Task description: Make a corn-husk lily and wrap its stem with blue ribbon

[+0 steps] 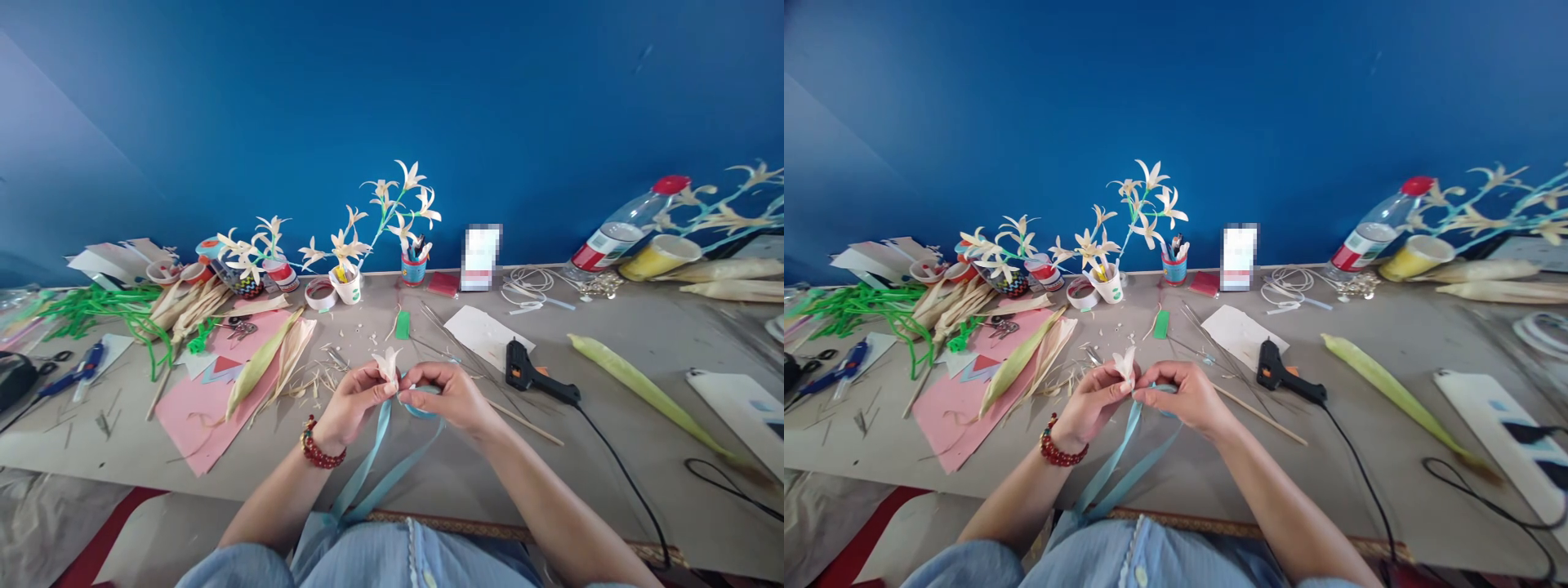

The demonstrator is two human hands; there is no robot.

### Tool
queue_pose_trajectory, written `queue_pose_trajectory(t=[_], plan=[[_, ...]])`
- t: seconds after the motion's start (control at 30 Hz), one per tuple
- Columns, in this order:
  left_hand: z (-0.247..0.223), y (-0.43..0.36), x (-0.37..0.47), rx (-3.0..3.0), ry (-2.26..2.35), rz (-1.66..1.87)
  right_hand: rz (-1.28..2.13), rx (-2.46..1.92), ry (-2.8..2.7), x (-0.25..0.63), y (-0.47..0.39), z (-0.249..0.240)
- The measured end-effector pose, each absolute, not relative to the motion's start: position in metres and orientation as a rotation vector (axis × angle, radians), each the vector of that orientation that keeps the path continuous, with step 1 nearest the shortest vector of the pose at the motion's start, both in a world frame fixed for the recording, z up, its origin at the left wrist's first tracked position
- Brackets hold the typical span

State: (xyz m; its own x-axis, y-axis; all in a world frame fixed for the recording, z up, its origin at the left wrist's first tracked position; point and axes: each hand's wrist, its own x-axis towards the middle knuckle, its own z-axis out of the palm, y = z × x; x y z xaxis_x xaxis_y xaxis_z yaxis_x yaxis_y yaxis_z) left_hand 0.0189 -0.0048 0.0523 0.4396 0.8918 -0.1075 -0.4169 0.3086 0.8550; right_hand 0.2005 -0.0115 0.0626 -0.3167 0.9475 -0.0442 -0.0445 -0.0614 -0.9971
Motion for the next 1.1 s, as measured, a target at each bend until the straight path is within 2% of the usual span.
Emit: queue_pose_trajectory(t=[0.4, 0.6, 0.87, 0.97, 1.1], plan=[[0.058, -0.005, 0.025, 0.786, 0.580, 0.915, 1.830, -0.865, -1.066, 0.191, -0.013, 0.049], [0.048, -0.006, 0.027, 0.772, 0.612, 1.037, 1.486, -0.870, -1.282, 0.191, -0.014, 0.049], [0.037, -0.005, 0.022, 1.005, 0.796, 1.195, 1.030, -1.084, -1.577, 0.190, -0.020, 0.056], [0.037, -0.005, 0.020, 1.069, 0.822, 1.197, 0.995, -1.115, -1.610, 0.190, -0.021, 0.058], [0.039, -0.007, 0.020, 1.044, 0.790, 1.169, 1.115, -1.058, -1.603, 0.193, -0.018, 0.061]])
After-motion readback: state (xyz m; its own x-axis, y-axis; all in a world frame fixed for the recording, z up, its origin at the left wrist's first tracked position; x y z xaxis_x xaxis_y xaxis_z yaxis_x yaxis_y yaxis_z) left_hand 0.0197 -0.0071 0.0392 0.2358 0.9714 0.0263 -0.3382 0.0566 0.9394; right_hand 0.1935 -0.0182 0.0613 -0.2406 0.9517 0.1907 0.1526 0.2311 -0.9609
